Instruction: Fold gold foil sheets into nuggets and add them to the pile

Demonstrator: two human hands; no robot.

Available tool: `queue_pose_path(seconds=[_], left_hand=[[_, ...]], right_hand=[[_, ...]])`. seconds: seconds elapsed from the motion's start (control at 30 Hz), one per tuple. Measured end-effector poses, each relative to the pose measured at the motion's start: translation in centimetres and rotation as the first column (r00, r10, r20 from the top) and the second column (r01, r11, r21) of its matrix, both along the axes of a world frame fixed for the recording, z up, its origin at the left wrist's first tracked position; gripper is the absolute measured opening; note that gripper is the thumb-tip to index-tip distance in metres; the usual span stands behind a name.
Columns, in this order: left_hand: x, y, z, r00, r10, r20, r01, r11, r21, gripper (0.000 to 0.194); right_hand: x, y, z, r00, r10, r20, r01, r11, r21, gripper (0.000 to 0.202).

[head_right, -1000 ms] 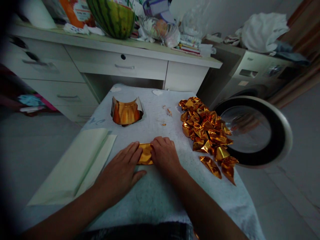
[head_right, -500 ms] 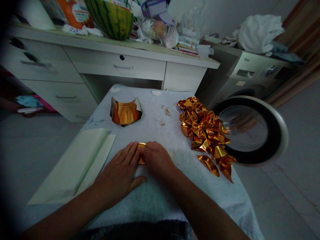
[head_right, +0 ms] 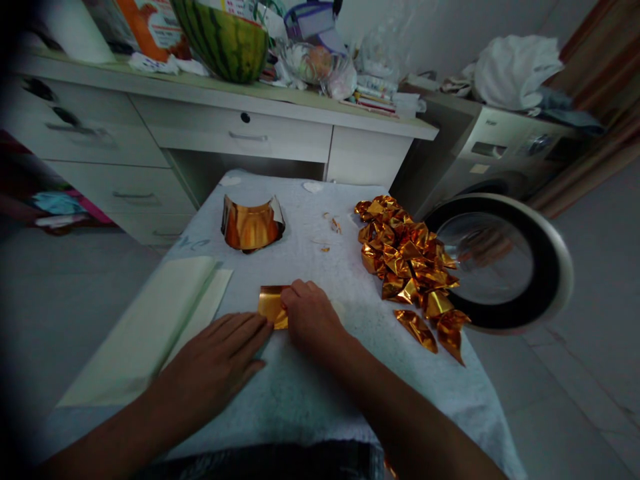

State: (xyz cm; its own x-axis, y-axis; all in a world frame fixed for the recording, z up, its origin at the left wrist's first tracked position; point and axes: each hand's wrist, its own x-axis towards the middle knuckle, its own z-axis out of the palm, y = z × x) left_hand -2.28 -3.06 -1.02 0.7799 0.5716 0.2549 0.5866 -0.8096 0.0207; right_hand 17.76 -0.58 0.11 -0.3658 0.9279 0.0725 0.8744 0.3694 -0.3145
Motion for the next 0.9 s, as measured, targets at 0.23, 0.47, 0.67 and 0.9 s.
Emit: queue_pose_path(seconds=[0.23,0.47,0.67,0.9], left_hand=[[-0.4,-0.2,-0.7,0.989,-0.047,0.139,0.025,0.988,0.156,0.033],[-0.4,-0.2,-0.6,0.988,-0.054,0.147,0.021,0.976,0.216,0.033],[-0.7,-0.1,-1.1,0.985,-0.060,0.159,0.032,0.984,0.174,0.030],[-0.7,-0.1,-0.8,0.987,-0.071,0.144,0.045,0.983,0.178,0.028]], right_hand=[[-1.8,-0.7,0.7,0.989,-0.130,0.065,0.126,0.990,0.062,0.022],[-1.1,-1.2,0.6,0.988,-0.125,0.091,0.119,0.990,0.073,0.032],[1.2,-1.6,0.3,0.990,-0.115,0.087,0.110,0.992,0.053,0.031],[4.2,-2.5,0.4,0.986,-0.140,0.087,0.137,0.990,0.034,0.031]])
